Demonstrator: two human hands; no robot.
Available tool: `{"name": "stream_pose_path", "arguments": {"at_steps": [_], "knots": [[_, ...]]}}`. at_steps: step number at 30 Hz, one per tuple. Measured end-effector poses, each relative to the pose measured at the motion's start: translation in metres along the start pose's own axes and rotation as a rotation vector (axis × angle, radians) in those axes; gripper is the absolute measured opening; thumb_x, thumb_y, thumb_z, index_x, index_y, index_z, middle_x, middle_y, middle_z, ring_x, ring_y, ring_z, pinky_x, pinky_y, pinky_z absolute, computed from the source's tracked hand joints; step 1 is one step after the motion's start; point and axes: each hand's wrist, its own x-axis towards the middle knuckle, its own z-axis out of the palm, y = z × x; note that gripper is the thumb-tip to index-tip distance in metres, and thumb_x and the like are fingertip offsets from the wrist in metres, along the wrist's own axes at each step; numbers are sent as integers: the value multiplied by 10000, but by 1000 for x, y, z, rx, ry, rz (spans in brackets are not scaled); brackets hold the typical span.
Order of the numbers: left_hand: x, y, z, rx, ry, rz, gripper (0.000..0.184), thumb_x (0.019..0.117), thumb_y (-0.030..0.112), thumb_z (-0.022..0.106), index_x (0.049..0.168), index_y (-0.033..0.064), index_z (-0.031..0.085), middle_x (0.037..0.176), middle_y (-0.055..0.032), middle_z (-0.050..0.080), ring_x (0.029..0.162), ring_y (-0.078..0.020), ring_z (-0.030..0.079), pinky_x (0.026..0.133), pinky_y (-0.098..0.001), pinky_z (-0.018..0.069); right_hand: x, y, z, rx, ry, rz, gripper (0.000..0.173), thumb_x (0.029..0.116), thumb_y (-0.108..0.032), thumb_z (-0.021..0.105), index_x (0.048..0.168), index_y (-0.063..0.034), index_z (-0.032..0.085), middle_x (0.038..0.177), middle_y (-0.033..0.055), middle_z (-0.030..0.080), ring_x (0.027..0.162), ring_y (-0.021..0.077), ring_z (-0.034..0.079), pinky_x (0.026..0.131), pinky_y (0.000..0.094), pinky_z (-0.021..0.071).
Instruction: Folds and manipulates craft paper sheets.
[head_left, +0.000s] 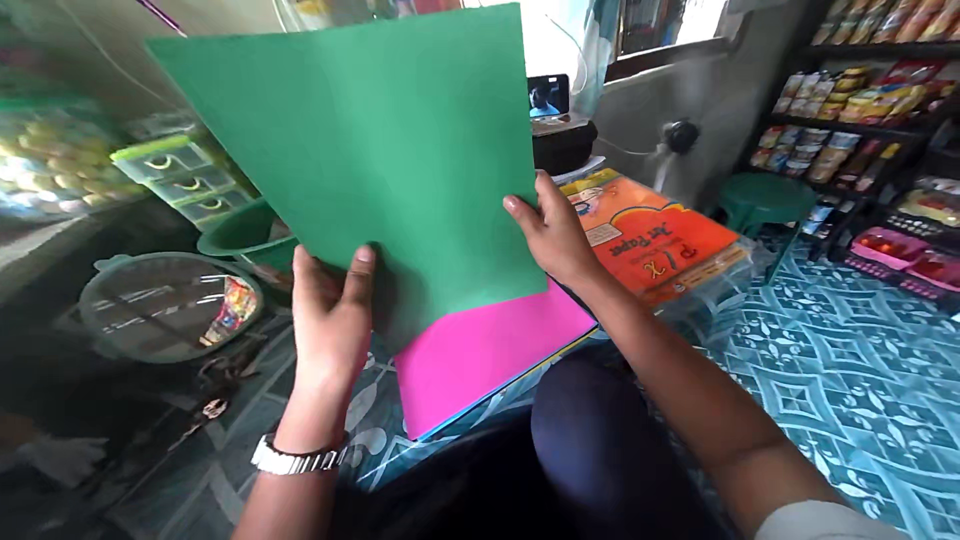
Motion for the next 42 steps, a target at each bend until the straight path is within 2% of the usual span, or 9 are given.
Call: {"name": "stream_pose_path", "arguments": {"at_steps": [13, 15, 18, 21, 23, 30, 35, 38, 42], "knots": [[5, 29, 3, -187, -46, -149, 382, 1050, 137, 551, 1413, 181, 438, 1222, 54, 636, 1035, -37, 672, 888, -266, 583, 16, -38, -59, 142, -278, 124, 401, 1074, -171, 505, 1436, 1, 484, 1181, 117, 695, 1014, 141, 704, 905, 340, 594], [2, 37, 7, -256, -75, -188, 372, 1052, 159, 558, 1407, 203, 456, 1220, 50, 649, 1016, -58, 686, 858, -280, 600, 9, -35, -85, 343, -412, 117, 564, 1097, -404, 380, 1524, -37, 362, 1257, 69, 679, 1083, 148, 691, 924, 358, 595], [-2, 50, 23, -345, -78, -216, 333, 1058, 183, 552, 1381, 202, 475, 1193, 49, 658, 984, -57, 694, 837, -273, 601, -28, -10, -109, 560, -454, -2, 1060, 832, -871, 432, 1613, -176, 254, 1389, -8, 631, 1202, 149, 651, 968, 402, 585], [-8, 60, 50, -422, -97, -237, 348, 1070, 213, 533, 1408, 200, 453, 1197, 28, 652, 972, -69, 689, 822, -286, 597, -80, 12, -100, 734, -300, -7, 660, 842, -662, 699, 1372, -285, 583, 1275, -38, 693, 1178, 174, 667, 994, 444, 575], [-13, 63, 72, -459, -136, -225, 344, 1079, 219, 513, 1411, 191, 425, 1173, 18, 644, 934, -70, 685, 793, -282, 595, -98, 4, -87, 661, -149, 74, 489, 916, -421, 749, 1320, -226, 554, 1228, -13, 696, 1141, 190, 682, 996, 458, 576], [-44, 71, 159, -571, -317, -463, 468, 1072, 330, 524, 1500, 210, 378, 1274, -100, 617, 1021, -214, 658, 830, -430, 569, -115, -17, -116, 288, 439, 316, 238, 1061, -135, 517, 1296, -97, 530, 1061, 5, 709, 929, 121, 724, 799, 346, 637], [-44, 71, 190, -640, -707, -729, 409, 1060, 171, 552, 1424, 51, 410, 1123, -141, 646, 871, -192, 690, 733, -334, 596, -139, -1, -187, 274, 548, 498, 141, 1060, -47, 475, 1174, -56, 558, 917, 6, 735, 795, 93, 733, 711, 276, 634], [-48, 66, 185, -249, -888, -329, 416, 1034, 97, 585, 1410, -55, 496, 1212, -196, 643, 968, -200, 688, 863, -334, 576, -157, -2, -238, 292, 636, 619, 144, 1041, -37, 499, 1174, -71, 539, 911, 10, 730, 779, 92, 731, 681, 268, 632], [-57, 59, 198, 175, -805, 379, 208, 934, 155, 710, 1117, 65, 750, 1212, -185, 657, 1171, -366, 592, 959, -568, 475, -190, -24, -308, 233, 640, 579, 159, 1029, -57, 486, 1131, -106, 598, 941, -11, 748, 826, 76, 736, 711, 268, 636]]}}
